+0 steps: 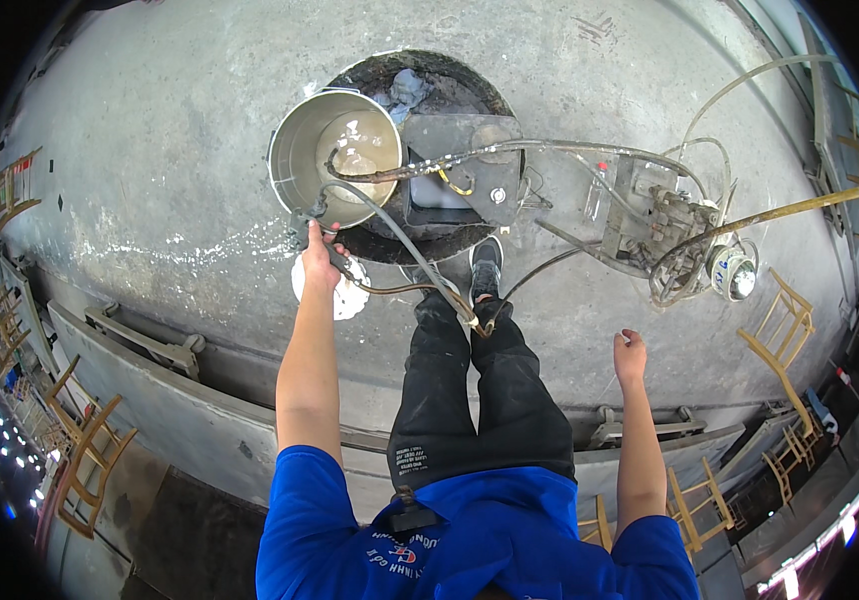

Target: The person assembles a spray gun by attaching hoses and a nozzle, then tests the spray into a bucket. They wipe the nozzle with a cloth and continue adjusting the gun and its connections.

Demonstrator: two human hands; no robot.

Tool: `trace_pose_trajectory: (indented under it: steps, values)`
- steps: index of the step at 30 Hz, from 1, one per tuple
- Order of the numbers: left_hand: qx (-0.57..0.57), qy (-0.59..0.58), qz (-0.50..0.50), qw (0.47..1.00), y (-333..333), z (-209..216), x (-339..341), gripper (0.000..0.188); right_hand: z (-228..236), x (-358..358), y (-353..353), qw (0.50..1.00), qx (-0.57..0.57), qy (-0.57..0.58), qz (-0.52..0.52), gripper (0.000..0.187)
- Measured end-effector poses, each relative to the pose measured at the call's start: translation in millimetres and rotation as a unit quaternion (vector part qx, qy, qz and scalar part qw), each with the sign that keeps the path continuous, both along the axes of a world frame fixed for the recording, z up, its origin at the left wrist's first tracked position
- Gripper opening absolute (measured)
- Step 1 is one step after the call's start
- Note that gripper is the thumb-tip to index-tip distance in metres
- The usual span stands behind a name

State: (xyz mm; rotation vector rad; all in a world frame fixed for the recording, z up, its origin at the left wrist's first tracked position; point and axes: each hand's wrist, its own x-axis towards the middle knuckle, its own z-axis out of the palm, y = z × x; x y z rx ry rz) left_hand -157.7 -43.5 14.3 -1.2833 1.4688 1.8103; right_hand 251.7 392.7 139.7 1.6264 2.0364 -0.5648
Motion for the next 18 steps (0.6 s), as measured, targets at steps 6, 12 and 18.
trace_pose_trajectory:
  steps: [6, 12, 18]
  values:
    - [0.003, -0.005, -0.002, 1.000, -0.9, -1.2, 0.1, 0.042, -2.4, 3.1, 0.1, 1.000, -0.001, 0.007, 0.003, 0.042]
    - [0.018, -0.008, -0.003, 1.000, -1.2, 1.7, -1.2, 0.040, -3.5, 2.0, 1.6, 1.000, -0.005, 0.001, 0.002, 0.042]
    - [0.038, -0.010, -0.007, 0.999, -2.8, 1.6, -1.4, 0.036, -1.9, 0.2, 0.2, 1.000, -0.002, -0.004, 0.004, 0.041]
